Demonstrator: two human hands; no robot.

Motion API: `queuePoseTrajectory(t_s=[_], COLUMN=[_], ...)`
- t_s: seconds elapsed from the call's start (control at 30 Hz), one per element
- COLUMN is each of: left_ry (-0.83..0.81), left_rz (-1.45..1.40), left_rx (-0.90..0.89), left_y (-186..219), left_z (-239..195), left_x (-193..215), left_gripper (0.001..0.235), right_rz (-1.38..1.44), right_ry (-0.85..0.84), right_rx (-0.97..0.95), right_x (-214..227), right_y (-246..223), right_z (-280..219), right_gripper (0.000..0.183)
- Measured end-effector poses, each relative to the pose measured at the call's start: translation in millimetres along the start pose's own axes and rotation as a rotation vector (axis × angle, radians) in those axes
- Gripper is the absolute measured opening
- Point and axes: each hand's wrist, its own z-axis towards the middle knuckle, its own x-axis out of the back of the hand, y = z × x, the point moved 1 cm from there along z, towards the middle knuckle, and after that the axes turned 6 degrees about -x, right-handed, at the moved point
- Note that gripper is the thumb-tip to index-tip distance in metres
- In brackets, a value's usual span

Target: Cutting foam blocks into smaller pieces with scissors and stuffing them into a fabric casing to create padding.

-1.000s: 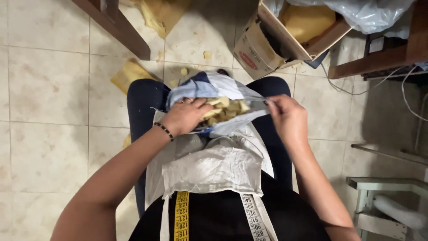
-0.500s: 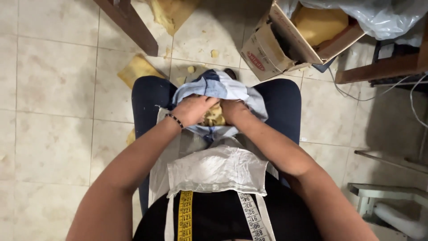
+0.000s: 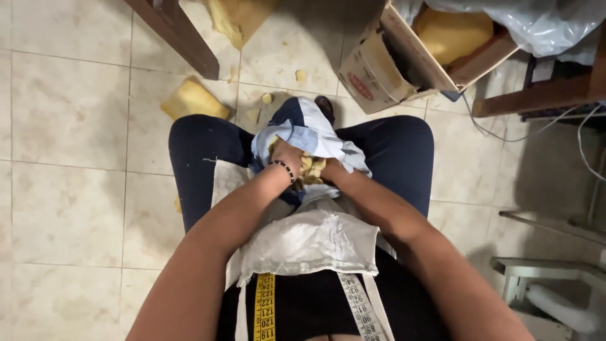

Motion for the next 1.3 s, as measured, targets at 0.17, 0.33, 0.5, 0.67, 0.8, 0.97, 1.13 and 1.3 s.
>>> queuePoseTrajectory(t_s=[0.17, 0.33, 0.5, 0.67, 0.8, 0.97, 1.13, 1.3], left_ry=[-0.095, -0.162, -0.046, 0.048, -0.009, 0.443, 0.522, 0.702], left_rz=[0.020, 0.079, 0.156, -0.005, -0.061, -0.011, -0.207, -0.103], left_rx=[0.081, 0.143, -0.088, -0.139, -0.124, -0.137, -0.213, -0.112], left_y=[7, 5, 23, 37, 49, 50, 73, 93], left_z=[-2, 8, -9, -69, -104, -128, -142, -103], left_x=[-10, -13, -6, 84, 127, 113, 89, 28], left_gripper=[0.053, 0.049, 0.038, 0.034, 0.030, 0.016, 0.026, 0.031], right_rz=[-0.027, -0.048, -0.061, -0.105, -0.136, 0.259, 0.369, 0.454], right_ry=[-0.042, -0.054, -0.054, -0.074, -0.088, 0.099, 0.162, -0.100], right_rx=[0.046, 0.050, 0.059, 0.092, 0.116, 0.398, 0.386, 0.192], right_x=[-6, -3, -5, -5, -4, 41, 120, 107], right_y=[3, 13, 19, 29, 35, 58, 37, 24], right_z=[-15, -14, -6, -17, -22, -72, -128, -115], right_gripper=[0.031, 0.031, 0.032, 0.032, 0.032, 0.037, 0.032, 0.044])
